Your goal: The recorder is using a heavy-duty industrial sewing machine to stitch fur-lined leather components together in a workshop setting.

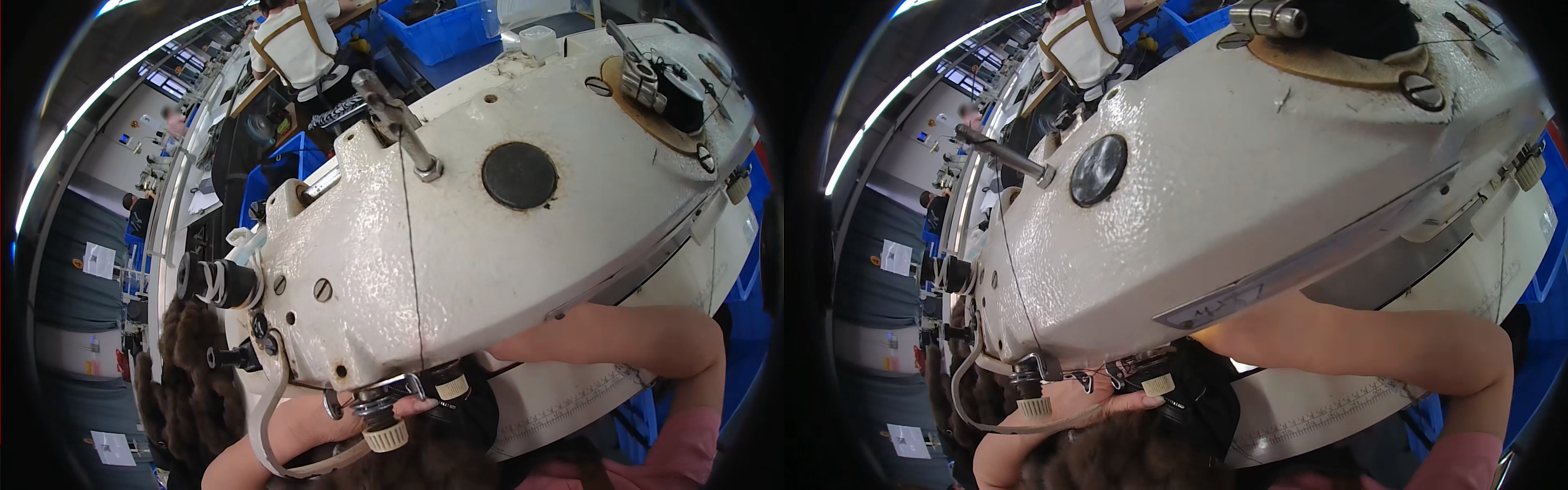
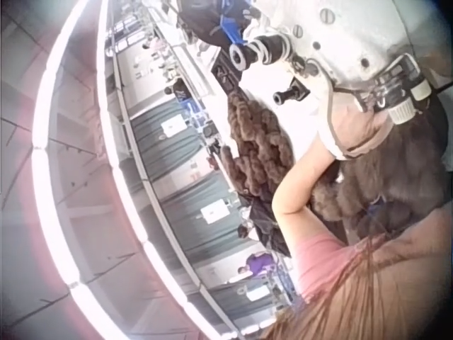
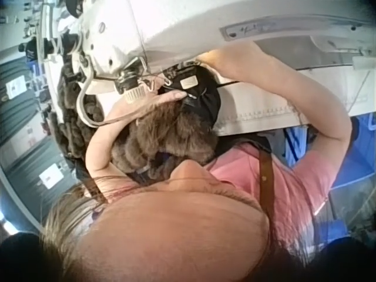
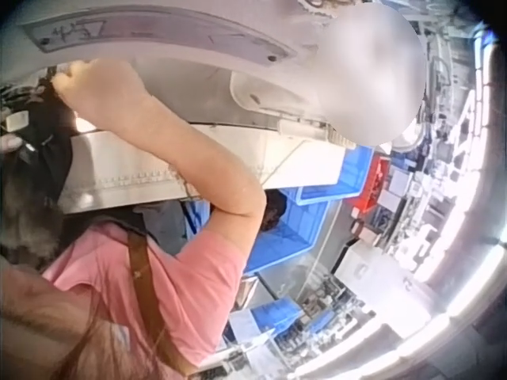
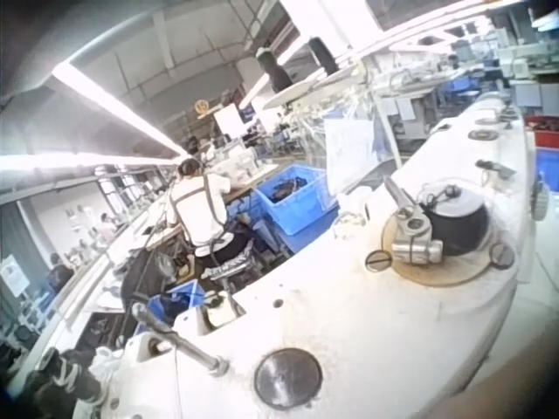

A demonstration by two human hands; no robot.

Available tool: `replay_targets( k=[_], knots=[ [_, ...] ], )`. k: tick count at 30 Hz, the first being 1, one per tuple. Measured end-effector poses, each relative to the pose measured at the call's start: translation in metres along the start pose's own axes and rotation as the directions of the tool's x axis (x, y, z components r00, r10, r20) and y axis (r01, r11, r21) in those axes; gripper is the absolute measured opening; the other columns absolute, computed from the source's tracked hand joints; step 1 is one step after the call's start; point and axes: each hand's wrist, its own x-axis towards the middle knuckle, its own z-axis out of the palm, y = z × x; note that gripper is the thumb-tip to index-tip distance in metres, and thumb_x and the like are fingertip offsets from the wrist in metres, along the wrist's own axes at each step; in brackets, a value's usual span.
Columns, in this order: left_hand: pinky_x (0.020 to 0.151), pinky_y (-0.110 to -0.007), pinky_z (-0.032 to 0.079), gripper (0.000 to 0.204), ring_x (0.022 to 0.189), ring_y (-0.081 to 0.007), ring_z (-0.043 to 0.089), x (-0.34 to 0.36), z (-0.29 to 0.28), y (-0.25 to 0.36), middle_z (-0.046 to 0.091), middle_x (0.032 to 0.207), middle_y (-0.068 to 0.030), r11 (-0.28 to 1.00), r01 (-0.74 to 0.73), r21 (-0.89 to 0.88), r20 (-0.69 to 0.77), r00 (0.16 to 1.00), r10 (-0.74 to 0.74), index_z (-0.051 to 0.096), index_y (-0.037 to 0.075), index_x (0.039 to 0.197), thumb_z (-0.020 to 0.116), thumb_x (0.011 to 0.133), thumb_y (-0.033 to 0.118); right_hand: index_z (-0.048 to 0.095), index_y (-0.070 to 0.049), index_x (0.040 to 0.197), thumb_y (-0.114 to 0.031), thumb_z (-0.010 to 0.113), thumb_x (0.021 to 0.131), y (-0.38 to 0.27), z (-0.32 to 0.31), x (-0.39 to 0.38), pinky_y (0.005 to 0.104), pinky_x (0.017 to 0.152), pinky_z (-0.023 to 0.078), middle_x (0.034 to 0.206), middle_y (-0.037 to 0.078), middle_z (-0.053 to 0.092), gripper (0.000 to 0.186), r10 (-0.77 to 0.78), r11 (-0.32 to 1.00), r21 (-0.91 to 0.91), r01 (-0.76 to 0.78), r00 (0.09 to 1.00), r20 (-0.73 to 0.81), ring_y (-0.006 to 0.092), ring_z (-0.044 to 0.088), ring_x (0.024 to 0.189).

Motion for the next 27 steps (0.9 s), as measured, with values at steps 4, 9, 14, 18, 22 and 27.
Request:
replay_targets(
  k=[4,9,14,18,22,27],
  knots=[
    [0.064,-0.040,0.051,0.030,0.071,-0.0262,0.063,0.002,0.003,-0.004,0.064,0.086,-0.0104,0.962,-0.091,0.256,-0.040,0.994,0.105,0.062,0.007,0.117,0.061,0.091,0.022,0.062,-0.007,0.101,-0.011,0.054,0.085,0.008,0.008,-0.007,0.0407,0.072,0.050,0.090,0.009,0.064,0.018,-0.207,0.925,-0.328,0.192,0.978,-0.014,0.0296,0.062,0.085],
    [0.071,-0.038,0.052,0.036,0.079,-0.0247,0.062,0.005,-0.011,0.008,0.062,0.094,-0.0109,0.905,-0.126,0.405,-0.049,0.986,0.160,0.046,0.011,0.126,0.055,0.092,0.018,0.063,-0.008,0.100,-0.010,0.057,0.078,0.003,0.017,-0.012,0.0440,0.071,0.051,0.093,0.010,0.063,0.023,-0.178,0.925,-0.339,0.171,0.984,0.011,0.0311,0.063,0.089],
    [0.088,-0.033,0.052,0.067,0.096,-0.0196,0.057,0.007,-0.020,0.018,0.057,0.113,-0.0103,0.878,-0.196,0.438,-0.018,0.974,0.226,0.003,0.022,0.156,0.035,0.098,0.011,0.063,-0.007,0.097,-0.010,0.057,0.077,-0.009,0.002,-0.013,0.0441,0.070,0.051,0.091,0.011,0.063,0.021,-0.174,0.920,-0.351,0.174,0.984,0.031,0.0308,0.063,0.088],
    [0.084,-0.035,0.054,0.067,0.103,-0.0224,0.056,0.000,-0.022,0.015,0.054,0.118,-0.0125,0.793,-0.213,0.571,0.049,0.973,0.226,0.004,0.026,0.156,0.036,0.098,0.013,0.063,-0.007,0.093,-0.010,0.058,0.076,-0.015,-0.003,-0.008,0.0442,0.069,0.051,0.089,0.011,0.062,0.018,-0.192,0.927,-0.320,0.195,0.981,0.042,0.0305,0.063,0.087],
    [0.084,-0.036,0.055,0.061,0.107,-0.0232,0.055,-0.001,-0.022,0.013,0.051,0.122,-0.0140,0.927,-0.156,0.341,0.075,0.988,0.138,0.007,0.025,0.156,0.032,0.101,0.016,0.063,-0.006,0.090,-0.010,0.058,0.075,-0.019,-0.004,-0.010,0.0443,0.069,0.051,0.087,0.011,0.062,0.017,-0.188,0.932,-0.310,0.189,0.982,0.033,0.0302,0.064,0.087],
    [0.095,-0.038,0.048,0.046,0.115,-0.0252,0.054,0.010,-0.032,0.020,0.055,0.125,-0.0126,0.998,0.031,-0.048,0.085,0.996,-0.027,0.031,0.016,0.143,0.042,0.100,0.024,0.059,-0.007,0.077,-0.011,0.058,0.074,-0.014,0.004,-0.008,0.0406,0.062,0.052,0.075,0.009,0.061,0.005,-0.167,0.932,-0.315,0.180,0.984,0.068,0.0288,0.065,0.074]
  ],
)
